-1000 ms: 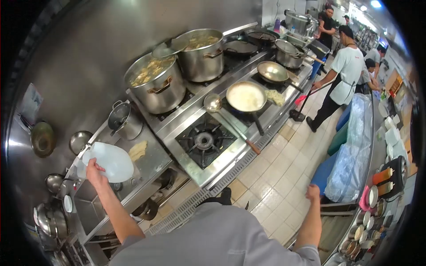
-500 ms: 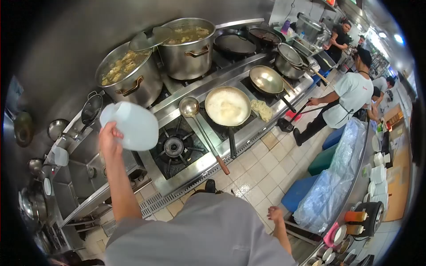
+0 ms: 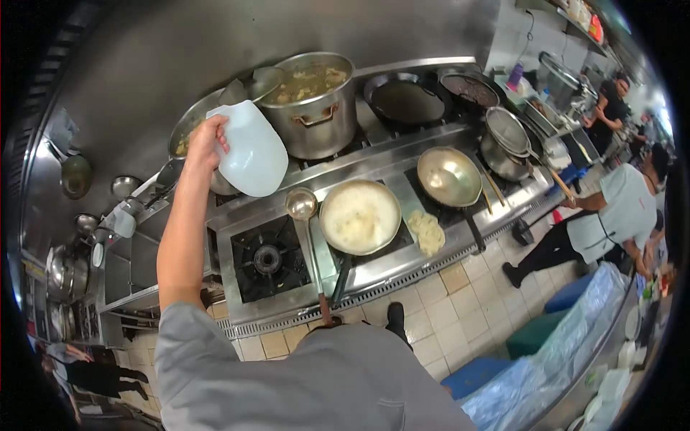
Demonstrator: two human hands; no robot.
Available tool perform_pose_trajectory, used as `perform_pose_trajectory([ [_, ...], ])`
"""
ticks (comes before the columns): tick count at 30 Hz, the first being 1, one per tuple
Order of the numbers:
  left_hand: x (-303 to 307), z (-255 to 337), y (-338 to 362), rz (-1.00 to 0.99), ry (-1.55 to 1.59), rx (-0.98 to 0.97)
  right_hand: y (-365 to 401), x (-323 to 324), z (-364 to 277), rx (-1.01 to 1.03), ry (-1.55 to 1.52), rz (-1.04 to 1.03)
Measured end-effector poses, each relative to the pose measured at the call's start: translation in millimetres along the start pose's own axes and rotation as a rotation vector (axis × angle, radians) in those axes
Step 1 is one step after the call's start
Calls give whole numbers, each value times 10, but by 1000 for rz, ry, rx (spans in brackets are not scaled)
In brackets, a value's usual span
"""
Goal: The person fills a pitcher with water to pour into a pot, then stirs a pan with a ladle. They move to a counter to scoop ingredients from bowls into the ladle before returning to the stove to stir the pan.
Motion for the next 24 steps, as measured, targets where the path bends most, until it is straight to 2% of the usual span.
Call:
perform_pose_trajectory([
  [5,-705,202,-516,49,-174,-8,-814,1107,-1346,67,-239,89],
  [7,-968,296,-798,34,-446,-107,-998,1353,-1890,126,-294,120],
  [8,-1130,348,-863,40,-453,-115,-1031,1417,-2141,151,-301,126],
  [10,-1427,503,-942,139,-871,-239,-990,1462,-2568,161,-277,134],
  [11,-1586,555,-960,140,-880,-242,-996,1470,-2691,173,-252,158],
  [13,-1858,635,-985,173,-1373,-265,-1015,1410,-2735,156,-250,83],
  [14,-1948,642,-1061,172,-1372,-260,-1015,1391,-2765,146,-247,12],
  [15,-2076,625,-1162,100,-1552,-269,-1141,1440,-2718,146,-245,13],
  [16,-2155,576,-1211,26,-1732,-272,-1503,1390,-2336,22,-211,-113],
  [17,-2202,575,-1219,30,-1733,-267,-1698,1345,-2003,-104,-177,-239],
  [18,-2266,584,-1219,43,-1732,-267,-1774,1418,-1861,-103,-175,-241],
  [20,-2362,577,-1252,57,-1735,-267,-1888,1584,-1719,8,286,-158],
  [22,-2545,498,-1332,-16,-1969,-340,-1674,1689,-1786,-17,209,-129],
  [24,-2604,426,-1466,-42,-2024,-387,-1677,1855,-1620,-79,-5,-63],
])
Point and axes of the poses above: each hand's wrist, its own y-axis away from the middle knuckle, its own x-axis out of the back of the hand, z = x × y, the point moved 10 cm from there along -y, towards the middle knuckle, and after that the axes turned 7 degrees about z, right-handed, at the moved point
